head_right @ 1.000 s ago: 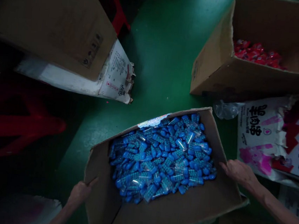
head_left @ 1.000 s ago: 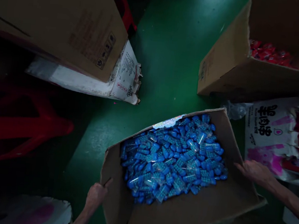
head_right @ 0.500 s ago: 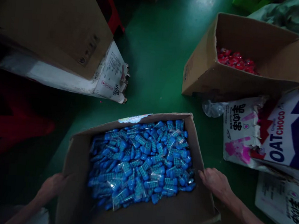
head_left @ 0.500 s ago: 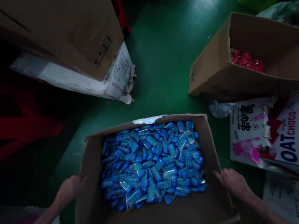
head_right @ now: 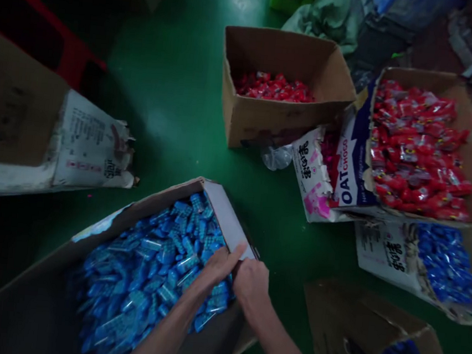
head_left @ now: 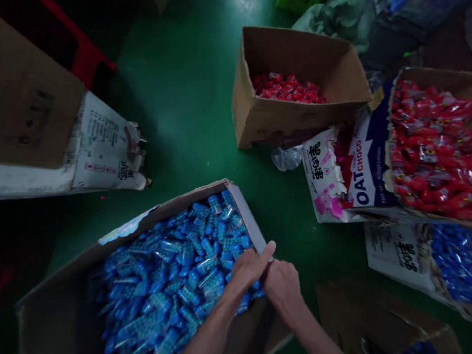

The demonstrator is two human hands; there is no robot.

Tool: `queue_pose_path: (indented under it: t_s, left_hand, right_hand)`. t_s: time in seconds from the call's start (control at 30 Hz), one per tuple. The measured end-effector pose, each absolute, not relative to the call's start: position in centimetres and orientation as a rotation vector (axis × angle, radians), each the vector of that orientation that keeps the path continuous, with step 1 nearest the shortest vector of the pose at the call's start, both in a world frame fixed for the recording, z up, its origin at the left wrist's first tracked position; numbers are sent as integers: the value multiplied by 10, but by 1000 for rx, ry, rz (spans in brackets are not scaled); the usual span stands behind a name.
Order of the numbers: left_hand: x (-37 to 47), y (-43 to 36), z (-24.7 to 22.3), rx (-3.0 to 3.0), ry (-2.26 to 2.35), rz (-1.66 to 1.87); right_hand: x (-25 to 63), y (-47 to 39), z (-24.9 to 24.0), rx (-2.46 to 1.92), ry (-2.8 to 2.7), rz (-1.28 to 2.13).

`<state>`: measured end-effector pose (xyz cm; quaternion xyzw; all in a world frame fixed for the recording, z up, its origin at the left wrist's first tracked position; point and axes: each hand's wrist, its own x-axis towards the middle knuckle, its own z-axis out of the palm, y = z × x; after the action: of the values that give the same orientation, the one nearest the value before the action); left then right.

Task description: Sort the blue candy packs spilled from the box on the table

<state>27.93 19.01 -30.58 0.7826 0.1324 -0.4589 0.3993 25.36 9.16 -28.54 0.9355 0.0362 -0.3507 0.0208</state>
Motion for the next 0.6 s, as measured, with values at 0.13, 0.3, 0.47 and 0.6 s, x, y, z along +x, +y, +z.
queue_pose_path:
  t_s: [0.13, 0.3, 0.47, 0.6]
  left_hand:
    - [276, 177, -306, 2246, 456, -1207]
    - [233, 201, -295, 2117, 384, -1105]
    - [225, 205, -271, 1951, 442, -1033]
    - [210, 205, -265, 2072, 700, -1107]
  right_hand:
    - [237, 102, -272, 2995, 152, -1205]
    - [202, 88, -268, 3119, 206, -1414]
    - [239, 15, -325, 3459, -297, -1654]
    - [292, 15, -398, 3450, -777, -1128]
